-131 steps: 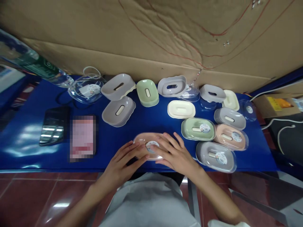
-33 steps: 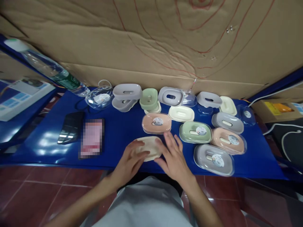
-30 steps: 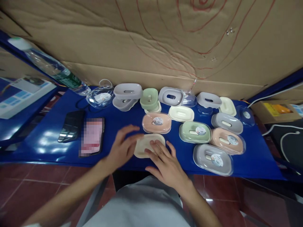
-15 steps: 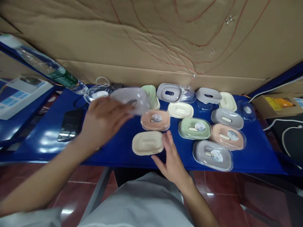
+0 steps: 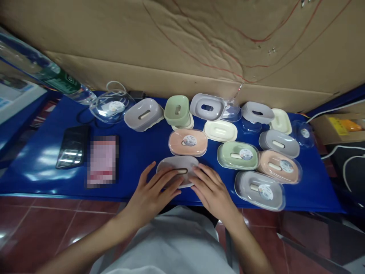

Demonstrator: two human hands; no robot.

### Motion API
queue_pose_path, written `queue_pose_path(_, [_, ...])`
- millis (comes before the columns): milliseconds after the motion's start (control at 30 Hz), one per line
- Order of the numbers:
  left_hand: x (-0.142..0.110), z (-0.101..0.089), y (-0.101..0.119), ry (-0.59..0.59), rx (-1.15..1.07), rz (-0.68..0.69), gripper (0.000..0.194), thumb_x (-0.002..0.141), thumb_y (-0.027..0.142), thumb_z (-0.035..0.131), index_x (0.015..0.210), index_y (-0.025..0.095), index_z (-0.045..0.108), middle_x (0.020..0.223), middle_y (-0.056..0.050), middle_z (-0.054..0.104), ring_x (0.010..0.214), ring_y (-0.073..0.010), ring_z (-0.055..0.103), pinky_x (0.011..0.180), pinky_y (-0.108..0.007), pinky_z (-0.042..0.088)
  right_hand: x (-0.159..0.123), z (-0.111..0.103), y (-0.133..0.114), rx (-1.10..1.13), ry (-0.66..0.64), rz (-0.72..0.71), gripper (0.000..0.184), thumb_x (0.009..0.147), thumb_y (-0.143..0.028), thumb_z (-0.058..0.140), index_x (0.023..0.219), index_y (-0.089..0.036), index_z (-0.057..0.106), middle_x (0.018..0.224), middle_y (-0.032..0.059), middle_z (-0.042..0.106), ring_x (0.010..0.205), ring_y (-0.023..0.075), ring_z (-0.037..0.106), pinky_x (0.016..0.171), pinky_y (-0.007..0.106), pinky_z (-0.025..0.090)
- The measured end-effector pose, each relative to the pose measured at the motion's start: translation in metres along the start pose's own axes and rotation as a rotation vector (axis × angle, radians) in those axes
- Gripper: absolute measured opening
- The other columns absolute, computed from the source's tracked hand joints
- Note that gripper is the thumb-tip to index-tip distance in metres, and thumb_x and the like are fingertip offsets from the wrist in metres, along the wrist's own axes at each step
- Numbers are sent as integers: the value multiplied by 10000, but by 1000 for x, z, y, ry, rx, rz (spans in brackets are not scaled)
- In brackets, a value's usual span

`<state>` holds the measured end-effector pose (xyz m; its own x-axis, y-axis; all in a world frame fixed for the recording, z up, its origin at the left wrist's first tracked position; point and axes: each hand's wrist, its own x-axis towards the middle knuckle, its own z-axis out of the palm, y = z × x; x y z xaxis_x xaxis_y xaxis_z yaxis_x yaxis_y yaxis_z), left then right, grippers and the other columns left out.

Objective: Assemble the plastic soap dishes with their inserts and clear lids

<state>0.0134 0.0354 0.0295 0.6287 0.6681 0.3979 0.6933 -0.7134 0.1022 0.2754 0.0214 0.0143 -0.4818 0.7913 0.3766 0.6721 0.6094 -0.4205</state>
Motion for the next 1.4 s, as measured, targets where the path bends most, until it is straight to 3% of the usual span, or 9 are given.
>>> queue_pose_path(233, [-25, 0, -14, -51, -68, 59, 392, 1036, 112, 641, 1421, 174, 672, 1463, -121, 716, 1418, -290, 652, 1300, -560, 422, -3, 3, -3, -142, -66, -43, 338, 1068, -174, 649, 1394, -247, 700, 1542, 81, 677, 1491, 269, 586, 1263, 540, 491])
queue_pose_path(367, [-1, -17, -17, 42, -134, 43, 280, 1068, 283, 670, 1327, 182, 707, 1294, -98, 791, 1220, -259, 753, 1282, -551, 411, -3, 2, -5, -119, -89, -33, 380, 1077, -284, 659, 1456, -257, 672, 1548, 92, 670, 1499, 273, 577, 1276, 543, 470])
queue_pose_path(500, [86, -29, -20, 158, -96, 91, 218, 1062, 277, 661, 1247, 184, 726, 1202, -93, 805, 1068, -226, 765, 1074, -429, 527, -1, 3, -5, -113, -32, -10, 410, 1075, -328, 663, 1475, -240, 652, 1523, 127, 677, 1475, 300, 587, 1250, 558, 478])
queue_pose_path(700, [257, 3, -5, -137, 344, 315, 504, 1069, 199, 246, 880, 7, 672, 1433, -102, 702, 1331, -212, 637, 1083, -391, 426, -2, 3, -4, -80, 53, 43, 431, 1073, -295, 660, 1496, -228, 615, 1520, 142, 663, 1459, 320, 585, 1195, 548, 514])
queue_pose_path(867, [304, 32, -8, -300, 516, 294, 505, 925, 222, 56, 435, 110, 100, 1388, -96, 669, 1265, -216, 633, 1010, -408, 434, -8, 6, 0, -74, 78, 113, 469, 1082, -288, 644, 1545, -251, 578, 1519, 142, 657, 1437, 330, 601, 1158, 556, 536])
queue_pose_path(1033, [300, 11, -7, -329, 544, 373, 418, 789, 127, -98, 397, 74, 35, 1422, -96, 594, 1415, -257, 512, 922, -447, 459, -2, 7, 4, -11, 19, 113, 483, 1093, -298, 617, 1571, -270, 553, 1548, 134, 635, 1438, 331, 601, 1166, 565, 538])
queue_pose_path(1200, [255, -67, -8, -744, 548, 440, 652, 761, 160, -208, 361, 39, 292, 1423, -35, 577, 1393, -318, 513, 782, -455, 467, -6, 3, 4, 51, 96, 138, 598, 1069, -294, 646, 1641, -304, 469, 1575, 143, 600, 1433, 349, 611, 1141, 574, 572])
queue_pose_path(1267, [208, -94, -8, -530, 383, 239, 796, 1003, 330, 10, 550, 109, 626, 1487, 58, 622, 1533, -301, 399, 966, -432, 510, -12, 3, 3, 62, 253, 160, 680, 1035, -279, 696, 1663, -320, 438, 1548, 146, 605, 1408, 356, 629, 1120, 568, 597])
queue_pose_path(1400, [88, -101, 0, 19, 54, 199, 240, 1030, 292, 643, 1211, 336, 794, 1603, 51, 605, 1616, -215, 424, 1300, -470, 438, -22, 9, -1, 56, 404, 212, 841, 993, -271, 757, 1718, -347, 337, 1671, 154, 461, 1459, 397, 585, 1147, 626, 584])
